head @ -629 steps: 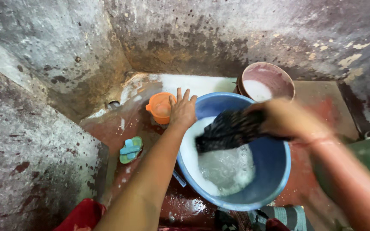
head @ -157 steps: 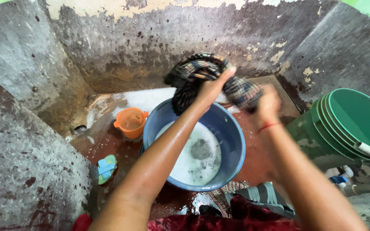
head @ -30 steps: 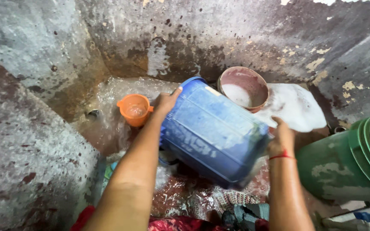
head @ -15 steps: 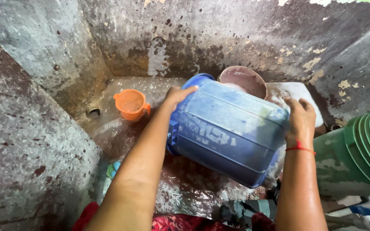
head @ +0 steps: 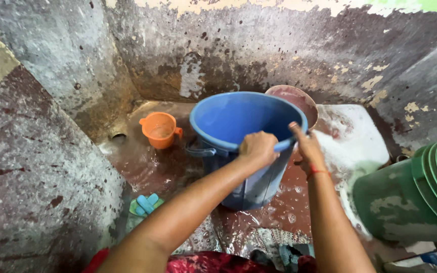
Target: The person manually washes a dark-colored cloth in a soapy area by scrubbing it, rinsing it in multiple buckets of water, and wringing it out.
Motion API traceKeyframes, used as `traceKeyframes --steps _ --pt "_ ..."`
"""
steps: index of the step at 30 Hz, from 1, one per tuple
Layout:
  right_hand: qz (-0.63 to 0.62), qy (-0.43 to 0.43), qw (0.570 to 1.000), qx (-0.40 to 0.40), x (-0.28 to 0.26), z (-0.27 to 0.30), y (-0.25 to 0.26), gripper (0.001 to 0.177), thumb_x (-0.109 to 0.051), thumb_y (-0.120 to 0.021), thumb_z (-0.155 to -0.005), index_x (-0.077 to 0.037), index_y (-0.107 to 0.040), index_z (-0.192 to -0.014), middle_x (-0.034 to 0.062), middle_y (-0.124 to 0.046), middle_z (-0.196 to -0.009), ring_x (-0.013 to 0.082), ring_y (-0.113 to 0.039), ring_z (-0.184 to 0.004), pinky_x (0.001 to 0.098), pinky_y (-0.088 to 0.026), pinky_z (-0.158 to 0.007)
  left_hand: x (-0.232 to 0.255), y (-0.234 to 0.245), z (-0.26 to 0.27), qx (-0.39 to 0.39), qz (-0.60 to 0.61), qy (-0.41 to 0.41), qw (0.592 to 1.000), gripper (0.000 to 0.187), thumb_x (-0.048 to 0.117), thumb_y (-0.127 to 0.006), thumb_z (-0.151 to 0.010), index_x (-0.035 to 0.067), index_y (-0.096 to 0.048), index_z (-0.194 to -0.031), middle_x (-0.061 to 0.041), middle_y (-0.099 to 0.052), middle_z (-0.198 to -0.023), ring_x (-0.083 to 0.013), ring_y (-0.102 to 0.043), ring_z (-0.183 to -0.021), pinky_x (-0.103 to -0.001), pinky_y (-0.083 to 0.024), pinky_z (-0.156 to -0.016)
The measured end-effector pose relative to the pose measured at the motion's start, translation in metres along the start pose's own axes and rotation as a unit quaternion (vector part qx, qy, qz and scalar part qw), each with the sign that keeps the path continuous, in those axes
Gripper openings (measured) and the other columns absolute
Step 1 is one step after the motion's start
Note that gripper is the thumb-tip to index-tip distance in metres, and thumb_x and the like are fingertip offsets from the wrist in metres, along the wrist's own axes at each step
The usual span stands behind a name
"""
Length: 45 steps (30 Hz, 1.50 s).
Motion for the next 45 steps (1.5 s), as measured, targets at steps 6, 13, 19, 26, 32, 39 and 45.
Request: traceKeyframes --steps 6,13,19,26,32,39,45 --pt "-0.033 0.023 0.995 -0.089 0.001 0.013 -0.003 0.029 -0.015 -0.062 -0.086 0.004 -0.061 -0.109 0.0176 -0.06 -0.073 0.0314 -0.061 -0.05 0.0476 -0.054 -0.042 -0.07 0.0 -0.035 -0.3 0.112 -0.171 0.932 0.051 0.058 -0.071 -0.082 0.021 -0.08 -0.116 -0.004 -0.081 -0.104 -0.022 -0.073 -0.086 -0.038 -0.059 -0.075" --pt "0.138 -0.041 0.982 -0.118 0.035 -0.066 0.038 0.031 -0.015 -0.061 -0.092 0.015 -0.065 -0.101 0.0244 -0.067 -0.077 0.0349 -0.068 -0.054 0.0458 -0.059 -0.043 -0.307 -0.014 -0.052 0.256 0.109 0.241 0.93 0.036 0.033 -0.069 -0.083 0.012 -0.076 -0.112 -0.015 -0.074 -0.115 -0.0369 -0.069 -0.106 -0.049 -0.054 -0.089" --pt "0.346 0.2 0.917 0.014 0.126 -0.101 0.061 0.045 -0.019 -0.074 -0.085 0.004 -0.064 -0.123 0.0288 -0.072 -0.1 0.0412 -0.069 -0.092 0.0521 -0.053 -0.08 -0.365 -0.078 0.016 0.008 -0.065 0.337 0.939 0.045 0.033 -0.062 -0.086 0.025 -0.066 -0.13 -0.018 -0.044 -0.151 -0.0357 -0.033 -0.146 -0.058 -0.021 -0.122" --pt "0.239 0.09 0.963 -0.083 0.081 -0.102 0.028 0.062 -0.051 -0.063 -0.097 0.002 -0.066 -0.13 0.0268 -0.076 -0.106 0.038 -0.075 -0.095 0.0471 -0.057 -0.084 -0.399 -0.113 0.01 -0.109 -0.195 0.306 0.925 0.047 0.03 -0.065 -0.088 0.02 -0.065 -0.134 -0.02 -0.025 -0.161 -0.0403 -0.021 -0.148 -0.06 -0.014 -0.119" --pt "0.647 0.172 0.695 0.262 0.132 -0.204 0.186 0.077 -0.062 -0.064 -0.096 -0.01 -0.05 -0.149 0.0297 -0.028 -0.169 0.0533 -0.015 -0.162 0.076 -0.017 -0.121 -0.477 -0.127 -0.004 -0.111 -0.199 0.301 0.926 0.035 0.027 -0.063 -0.092 0.019 -0.074 -0.125 -0.018 -0.045 -0.152 -0.0381 -0.046 -0.138 -0.059 -0.028 -0.119" --pt "0.475 0.129 0.798 0.347 0.2 -0.223 0.342 0.096 -0.048 -0.074 -0.079 0.004 -0.042 -0.153 0.0332 -0.061 -0.134 0.0521 -0.058 -0.126 0.0629 -0.043 -0.108 -0.503 -0.112 -0.013 -0.018 -0.319 0.255 0.913 0.025 0.024 -0.061 -0.094 0.02 -0.08 -0.111 -0.01 -0.08 -0.102 -0.0269 -0.078 -0.093 -0.046 -0.051 -0.103" --pt "0.597 0.05 0.748 0.285 0.197 -0.24 0.38 0.071 -0.056 -0.086 -0.081 0.001 -0.066 -0.118 0.026 -0.073 -0.1 0.0439 -0.072 -0.091 0.0522 -0.056 -0.079 -0.462 -0.002 -0.01 0.196 -0.178 0.283 0.922 0.022 0.017 -0.072 -0.094 0.033 -0.085 -0.1 -0.01 -0.076 -0.091 -0.0305 -0.073 -0.077 -0.042 -0.058 -0.073"
Point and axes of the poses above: each hand's wrist, its own z-axis away from the middle knuckle, its own y-axis out of the back of the hand, x = y × z, the point moved 1 cm from there along -z, towards the middle knuckle
